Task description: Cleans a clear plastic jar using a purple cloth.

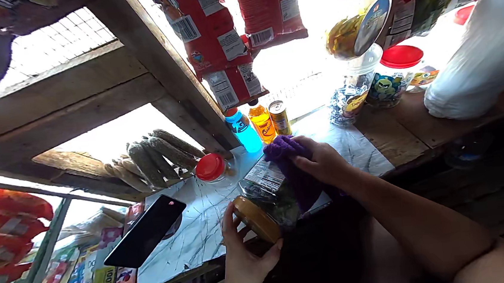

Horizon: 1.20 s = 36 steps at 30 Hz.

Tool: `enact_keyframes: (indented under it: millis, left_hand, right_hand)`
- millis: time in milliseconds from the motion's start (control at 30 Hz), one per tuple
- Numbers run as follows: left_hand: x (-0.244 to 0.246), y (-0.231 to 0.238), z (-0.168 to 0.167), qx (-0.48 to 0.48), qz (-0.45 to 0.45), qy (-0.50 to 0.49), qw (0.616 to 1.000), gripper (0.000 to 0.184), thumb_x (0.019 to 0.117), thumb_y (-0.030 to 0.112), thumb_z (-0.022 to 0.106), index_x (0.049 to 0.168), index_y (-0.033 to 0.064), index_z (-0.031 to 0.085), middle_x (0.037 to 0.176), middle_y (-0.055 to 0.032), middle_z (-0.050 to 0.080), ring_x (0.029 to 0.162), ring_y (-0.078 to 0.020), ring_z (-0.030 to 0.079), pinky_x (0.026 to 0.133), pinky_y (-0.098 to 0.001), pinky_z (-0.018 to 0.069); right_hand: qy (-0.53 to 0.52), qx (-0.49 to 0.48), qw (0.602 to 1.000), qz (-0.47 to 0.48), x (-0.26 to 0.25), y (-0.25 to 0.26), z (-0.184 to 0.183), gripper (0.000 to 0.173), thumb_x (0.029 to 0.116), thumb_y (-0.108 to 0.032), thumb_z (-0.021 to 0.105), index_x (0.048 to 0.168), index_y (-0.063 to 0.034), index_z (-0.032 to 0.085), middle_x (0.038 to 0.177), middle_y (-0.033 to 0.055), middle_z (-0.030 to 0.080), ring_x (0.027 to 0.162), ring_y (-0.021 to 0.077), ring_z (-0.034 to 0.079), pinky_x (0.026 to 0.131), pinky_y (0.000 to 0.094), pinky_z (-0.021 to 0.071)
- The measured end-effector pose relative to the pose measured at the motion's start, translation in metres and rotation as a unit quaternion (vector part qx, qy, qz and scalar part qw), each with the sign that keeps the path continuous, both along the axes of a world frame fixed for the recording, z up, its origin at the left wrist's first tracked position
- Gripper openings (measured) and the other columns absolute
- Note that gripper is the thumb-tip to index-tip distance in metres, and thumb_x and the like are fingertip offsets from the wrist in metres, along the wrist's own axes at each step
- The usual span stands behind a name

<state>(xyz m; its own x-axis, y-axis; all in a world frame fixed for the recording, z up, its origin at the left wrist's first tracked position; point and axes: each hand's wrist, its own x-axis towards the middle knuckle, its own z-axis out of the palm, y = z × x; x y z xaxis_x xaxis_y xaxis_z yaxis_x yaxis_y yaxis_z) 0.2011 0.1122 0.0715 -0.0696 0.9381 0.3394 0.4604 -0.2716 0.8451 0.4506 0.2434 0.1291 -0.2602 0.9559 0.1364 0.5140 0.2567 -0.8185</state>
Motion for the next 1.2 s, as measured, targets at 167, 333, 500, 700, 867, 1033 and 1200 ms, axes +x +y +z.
enact_keyframes:
  millis: [167, 333, 500, 700, 867, 1033, 1200]
  left_hand:
    - [-0.004, 0.005, -0.008, 0.062, -0.029, 0.090, 0.994, 0.117, 0.0635, 0.050, 0.088, 0.156, 0.0116, 0.028, 0.159, -0.0251, 0.029, 0.135, -0.0209, 0.050, 0.095, -0.0302, 0.0540]
    - [-0.005, 0.005, -0.009, 0.087, -0.024, 0.126, 0.988, 0.113, 0.0668, 0.056, 0.086, 0.156, 0.0134, 0.031, 0.158, -0.0234, 0.033, 0.139, -0.0203, 0.045, 0.103, -0.0314, 0.0491]
    - [-0.004, -0.003, -0.015, 0.050, 0.007, 0.165, 0.985, 0.102, 0.0623, 0.061, 0.086, 0.132, -0.0079, 0.056, 0.133, -0.0278, 0.058, 0.128, -0.0261, 0.056, 0.111, -0.0417, 0.0437]
    - [0.002, -0.004, -0.017, 0.023, 0.020, 0.105, 0.994, 0.112, 0.0607, 0.062, 0.087, 0.137, -0.0105, 0.049, 0.137, -0.0282, 0.055, 0.131, -0.0233, 0.053, 0.112, -0.0389, 0.0425]
    - [0.006, -0.003, -0.013, 0.031, 0.030, 0.101, 0.994, 0.119, 0.0609, 0.062, 0.086, 0.142, -0.0119, 0.040, 0.140, -0.0310, 0.049, 0.133, -0.0246, 0.050, 0.112, -0.0371, 0.0419]
    - [0.010, -0.001, -0.012, 0.031, 0.020, 0.062, 0.997, 0.130, 0.0590, 0.053, 0.089, 0.152, -0.0082, 0.023, 0.151, -0.0323, 0.036, 0.132, -0.0190, 0.051, 0.099, -0.0275, 0.0514]
    - [0.012, 0.001, -0.008, 0.021, 0.014, 0.051, 0.998, 0.132, 0.0566, 0.051, 0.089, 0.157, -0.0014, 0.021, 0.155, -0.0269, 0.034, 0.130, -0.0164, 0.053, 0.095, -0.0257, 0.0531]
  right_hand:
    - [-0.112, 0.107, 0.984, 0.084, -0.011, -0.017, 0.003, 0.042, 0.1020, -0.039, 0.053, 0.127, -0.0090, 0.069, 0.139, 0.0119, 0.063, 0.140, 0.0295, 0.050, 0.115, 0.0538, 0.0374]
    - [-0.071, 0.263, 0.945, 0.180, -0.032, -0.055, 0.000, 0.040, 0.1017, -0.038, 0.052, 0.129, -0.0143, 0.068, 0.138, 0.0096, 0.065, 0.137, 0.0304, 0.054, 0.114, 0.0578, 0.0389]
    - [-0.081, 0.311, 0.923, 0.213, -0.043, -0.069, -0.002, 0.039, 0.0989, -0.024, 0.051, 0.135, -0.0197, 0.065, 0.144, 0.0075, 0.061, 0.140, 0.0297, 0.050, 0.115, 0.0530, 0.0389]
    - [-0.097, 0.313, 0.921, 0.210, -0.046, -0.068, -0.004, 0.037, 0.1016, -0.019, 0.048, 0.135, -0.0192, 0.065, 0.143, 0.0075, 0.062, 0.139, 0.0283, 0.052, 0.115, 0.0498, 0.0404]
    - [-0.092, 0.307, 0.930, 0.179, -0.049, -0.068, -0.006, 0.038, 0.1012, -0.016, 0.046, 0.133, -0.0218, 0.066, 0.141, 0.0049, 0.063, 0.138, 0.0266, 0.053, 0.113, 0.0500, 0.0418]
    - [-0.085, 0.261, 0.954, 0.122, -0.044, -0.057, -0.003, 0.037, 0.0999, -0.021, 0.049, 0.132, -0.0181, 0.067, 0.132, 0.0072, 0.068, 0.132, 0.0277, 0.059, 0.110, 0.0530, 0.0442]
    - [-0.118, 0.241, 0.958, 0.099, -0.041, -0.051, -0.004, 0.038, 0.1013, -0.032, 0.049, 0.131, -0.0169, 0.067, 0.135, 0.0080, 0.067, 0.134, 0.0283, 0.057, 0.112, 0.0547, 0.0421]
